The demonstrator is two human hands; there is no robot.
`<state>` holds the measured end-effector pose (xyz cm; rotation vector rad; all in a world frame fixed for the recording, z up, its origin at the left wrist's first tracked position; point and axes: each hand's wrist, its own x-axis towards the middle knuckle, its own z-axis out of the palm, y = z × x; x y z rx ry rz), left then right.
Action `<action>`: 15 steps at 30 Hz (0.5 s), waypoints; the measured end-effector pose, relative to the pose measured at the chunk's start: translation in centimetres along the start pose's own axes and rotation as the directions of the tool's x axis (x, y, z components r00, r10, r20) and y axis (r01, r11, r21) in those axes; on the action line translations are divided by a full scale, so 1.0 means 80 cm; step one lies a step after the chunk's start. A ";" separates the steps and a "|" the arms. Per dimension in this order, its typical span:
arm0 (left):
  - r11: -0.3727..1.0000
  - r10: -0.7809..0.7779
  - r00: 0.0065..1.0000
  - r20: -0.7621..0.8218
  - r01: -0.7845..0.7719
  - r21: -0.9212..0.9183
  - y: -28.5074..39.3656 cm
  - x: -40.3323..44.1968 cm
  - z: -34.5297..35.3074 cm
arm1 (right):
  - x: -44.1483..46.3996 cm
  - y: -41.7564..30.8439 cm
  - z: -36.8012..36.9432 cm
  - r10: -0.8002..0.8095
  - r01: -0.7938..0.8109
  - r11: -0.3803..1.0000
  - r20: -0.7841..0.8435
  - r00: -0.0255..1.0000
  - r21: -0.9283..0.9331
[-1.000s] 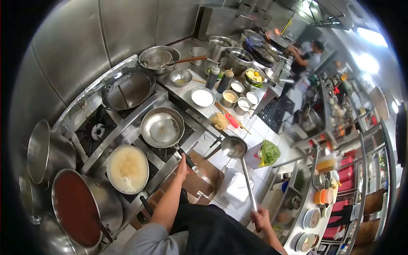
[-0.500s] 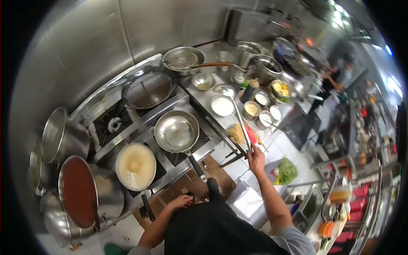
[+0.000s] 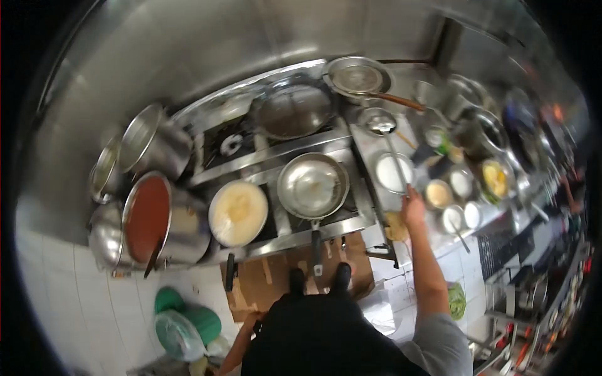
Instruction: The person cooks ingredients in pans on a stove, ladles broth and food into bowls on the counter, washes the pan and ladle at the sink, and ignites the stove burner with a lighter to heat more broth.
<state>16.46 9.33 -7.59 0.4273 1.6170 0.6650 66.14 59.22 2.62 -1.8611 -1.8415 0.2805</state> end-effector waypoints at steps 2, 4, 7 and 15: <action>0.995 0.022 0.997 -0.068 -0.016 0.094 0.036 -0.023 0.012 | 0.005 -0.002 -0.006 0.023 -0.022 1.000 0.080 0.996 -0.023; 0.993 -0.090 0.983 -0.158 0.101 0.066 0.088 -0.053 0.026 | 0.001 -0.016 -0.024 0.005 0.009 0.989 0.094 0.996 -0.146; 0.979 -0.109 0.976 -0.190 0.139 0.152 0.077 -0.043 -0.007 | -0.023 -0.044 -0.054 -0.137 0.128 0.984 -0.067 0.988 -0.126; 0.895 -0.414 0.888 -0.200 0.437 0.091 0.009 -0.006 -0.120 | -0.216 -0.155 -0.084 -0.113 0.078 0.949 0.099 0.989 0.305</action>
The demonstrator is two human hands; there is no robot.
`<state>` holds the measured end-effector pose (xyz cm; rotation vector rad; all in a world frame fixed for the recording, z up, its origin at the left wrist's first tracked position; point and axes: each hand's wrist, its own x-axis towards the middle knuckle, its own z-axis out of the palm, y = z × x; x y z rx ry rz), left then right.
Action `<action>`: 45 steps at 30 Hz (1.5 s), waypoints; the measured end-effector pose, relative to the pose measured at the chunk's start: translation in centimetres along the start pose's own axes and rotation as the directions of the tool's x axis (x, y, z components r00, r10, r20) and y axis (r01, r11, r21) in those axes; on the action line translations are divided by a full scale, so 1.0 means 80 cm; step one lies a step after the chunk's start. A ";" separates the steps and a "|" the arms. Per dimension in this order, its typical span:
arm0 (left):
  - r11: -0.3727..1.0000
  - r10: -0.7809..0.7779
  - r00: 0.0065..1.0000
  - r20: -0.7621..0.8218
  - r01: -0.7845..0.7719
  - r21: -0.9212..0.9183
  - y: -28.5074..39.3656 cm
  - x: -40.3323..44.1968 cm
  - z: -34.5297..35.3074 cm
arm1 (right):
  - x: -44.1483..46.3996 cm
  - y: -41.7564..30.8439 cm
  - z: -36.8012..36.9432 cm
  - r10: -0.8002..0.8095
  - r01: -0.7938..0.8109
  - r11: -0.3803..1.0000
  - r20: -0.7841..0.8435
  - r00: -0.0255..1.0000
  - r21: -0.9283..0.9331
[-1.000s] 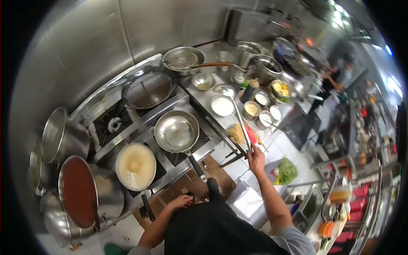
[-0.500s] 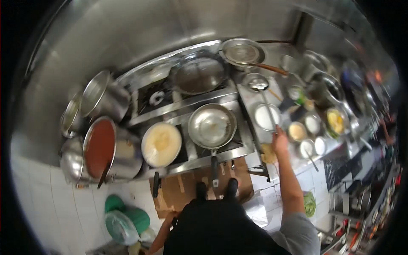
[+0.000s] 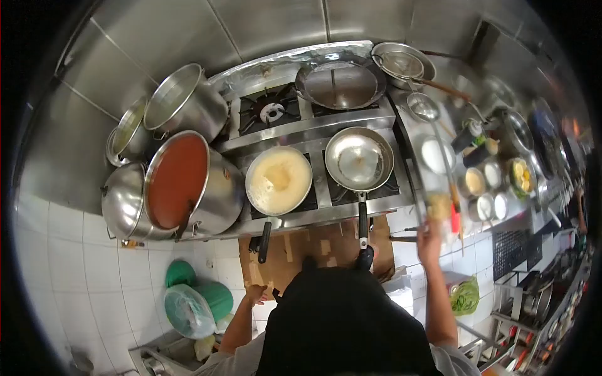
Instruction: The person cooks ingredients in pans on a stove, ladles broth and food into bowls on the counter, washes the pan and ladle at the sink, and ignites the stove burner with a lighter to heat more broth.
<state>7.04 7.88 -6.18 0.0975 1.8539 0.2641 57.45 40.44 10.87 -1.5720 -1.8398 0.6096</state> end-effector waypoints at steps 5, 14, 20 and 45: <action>0.994 0.101 0.991 0.082 -0.104 0.034 0.026 0.025 -0.049 | -0.178 -0.015 0.095 0.048 -0.048 0.999 0.240 0.970 -0.006; 0.724 0.554 0.780 0.290 -0.280 -0.630 0.206 -0.018 -0.017 | -0.460 0.038 0.092 0.850 -0.925 0.348 0.468 0.242 -0.155; 0.770 0.533 0.793 0.295 -0.311 -0.557 0.228 -0.020 0.041 | -0.535 0.055 0.074 0.866 -0.960 0.257 0.467 0.175 -0.116; 0.713 0.606 0.792 0.068 -0.504 -0.488 0.238 -0.027 0.057 | -0.528 0.086 0.127 0.711 -0.876 0.480 0.567 0.417 0.042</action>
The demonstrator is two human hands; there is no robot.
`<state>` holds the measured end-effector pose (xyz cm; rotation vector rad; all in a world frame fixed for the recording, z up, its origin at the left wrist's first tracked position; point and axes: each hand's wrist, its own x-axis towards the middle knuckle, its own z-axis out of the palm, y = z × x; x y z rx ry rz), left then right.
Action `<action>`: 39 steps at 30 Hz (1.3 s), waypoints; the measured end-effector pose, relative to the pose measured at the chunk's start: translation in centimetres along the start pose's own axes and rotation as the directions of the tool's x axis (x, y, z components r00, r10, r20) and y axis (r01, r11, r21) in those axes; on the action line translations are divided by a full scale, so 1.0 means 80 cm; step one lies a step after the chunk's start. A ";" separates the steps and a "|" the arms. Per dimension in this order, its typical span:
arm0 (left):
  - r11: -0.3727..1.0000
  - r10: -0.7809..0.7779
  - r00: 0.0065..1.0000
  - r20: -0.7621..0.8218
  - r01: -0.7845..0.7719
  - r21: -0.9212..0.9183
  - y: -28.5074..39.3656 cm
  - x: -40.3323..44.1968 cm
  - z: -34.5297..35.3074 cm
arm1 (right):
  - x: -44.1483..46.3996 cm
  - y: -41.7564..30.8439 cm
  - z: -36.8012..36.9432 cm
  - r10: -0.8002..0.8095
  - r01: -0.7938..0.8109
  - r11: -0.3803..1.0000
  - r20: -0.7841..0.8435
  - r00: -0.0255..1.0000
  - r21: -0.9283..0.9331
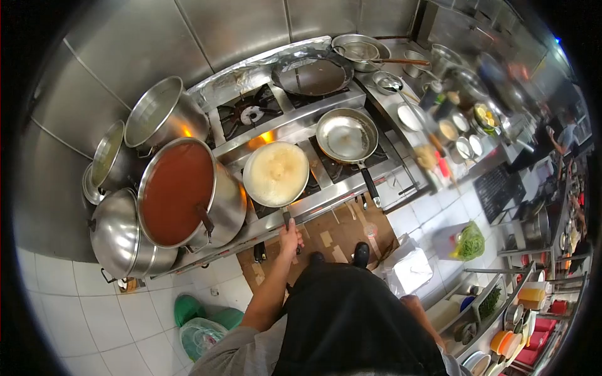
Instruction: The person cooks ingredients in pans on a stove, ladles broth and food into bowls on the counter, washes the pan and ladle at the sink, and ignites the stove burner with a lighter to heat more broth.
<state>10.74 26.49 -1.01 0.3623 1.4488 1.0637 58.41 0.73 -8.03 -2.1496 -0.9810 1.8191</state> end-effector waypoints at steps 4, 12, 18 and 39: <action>0.995 -0.089 0.992 0.094 0.092 -0.035 0.001 0.003 -0.010 | 0.021 -0.019 0.007 0.173 -0.152 0.943 -0.049 0.984 0.296; 0.957 -0.181 0.962 0.206 0.220 -0.188 -0.013 -0.009 -0.058 | 0.056 -0.299 -0.076 -0.545 0.520 0.838 -0.307 0.780 -0.168; 0.930 -0.258 0.960 -0.105 0.276 0.244 -0.059 -0.053 -0.116 | 0.128 -0.535 -0.212 -0.813 0.543 0.555 -0.549 0.195 -0.630; 0.819 -0.243 0.959 -0.144 0.282 0.499 -0.182 -0.162 -0.118 | 0.163 -0.479 -0.309 -0.880 0.468 0.453 -0.295 0.373 -0.759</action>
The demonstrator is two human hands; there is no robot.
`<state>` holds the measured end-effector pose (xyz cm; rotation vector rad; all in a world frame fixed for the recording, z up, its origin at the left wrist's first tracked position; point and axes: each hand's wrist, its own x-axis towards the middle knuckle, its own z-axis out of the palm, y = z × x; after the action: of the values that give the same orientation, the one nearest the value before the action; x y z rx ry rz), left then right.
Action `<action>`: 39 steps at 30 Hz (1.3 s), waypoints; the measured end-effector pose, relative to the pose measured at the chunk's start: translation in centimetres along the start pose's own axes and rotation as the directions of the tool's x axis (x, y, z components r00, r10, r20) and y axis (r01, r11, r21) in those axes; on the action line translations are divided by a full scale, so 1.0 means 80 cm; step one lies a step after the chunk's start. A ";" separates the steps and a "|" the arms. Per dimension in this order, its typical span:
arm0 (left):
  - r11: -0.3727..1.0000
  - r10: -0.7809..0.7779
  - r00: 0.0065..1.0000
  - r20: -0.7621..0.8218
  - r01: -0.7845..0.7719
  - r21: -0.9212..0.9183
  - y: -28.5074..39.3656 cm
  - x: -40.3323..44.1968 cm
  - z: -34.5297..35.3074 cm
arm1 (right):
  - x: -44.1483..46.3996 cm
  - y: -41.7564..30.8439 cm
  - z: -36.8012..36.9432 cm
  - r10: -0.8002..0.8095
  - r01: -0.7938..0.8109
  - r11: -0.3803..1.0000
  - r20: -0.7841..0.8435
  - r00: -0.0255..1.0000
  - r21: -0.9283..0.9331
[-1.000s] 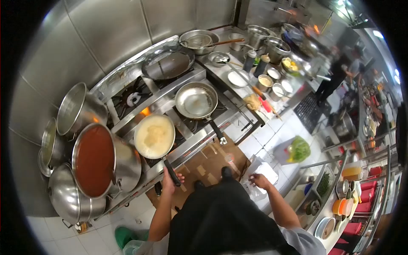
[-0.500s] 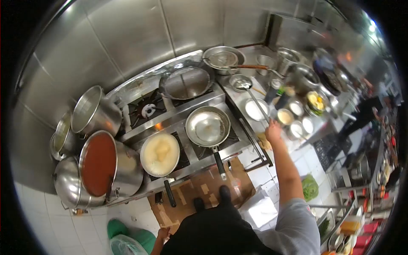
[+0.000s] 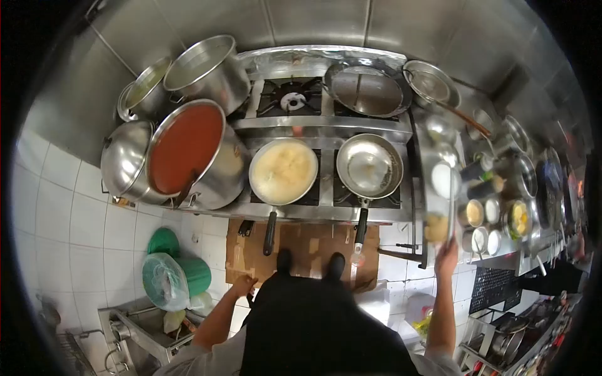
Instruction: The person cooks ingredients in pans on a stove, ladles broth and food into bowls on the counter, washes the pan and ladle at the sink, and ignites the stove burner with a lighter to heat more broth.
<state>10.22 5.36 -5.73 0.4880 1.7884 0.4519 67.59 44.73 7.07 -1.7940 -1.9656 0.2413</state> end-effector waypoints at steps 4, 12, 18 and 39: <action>0.998 -0.058 0.997 -0.050 0.056 -0.032 0.079 0.011 -0.023 | -0.115 -0.038 -0.039 0.125 -0.141 0.971 0.092 0.988 0.193; 0.997 0.034 0.994 0.108 -0.026 -0.077 0.073 0.097 -0.073 | -0.113 -0.338 0.032 -0.113 -0.063 0.923 0.423 0.899 0.379; 0.996 0.071 0.991 0.111 -0.064 -0.060 0.036 0.086 -0.121 | -0.083 -0.408 0.159 -0.314 0.225 0.931 0.318 0.895 0.287; 0.839 0.456 0.876 0.158 -0.483 0.252 -0.118 0.105 -0.183 | -0.120 -0.521 0.195 0.038 -0.852 0.242 0.873 0.487 0.465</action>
<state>-6.89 1.17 -13.79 1.1527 1.6416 0.4996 23.74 32.62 9.24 -1.4691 -0.9055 2.1416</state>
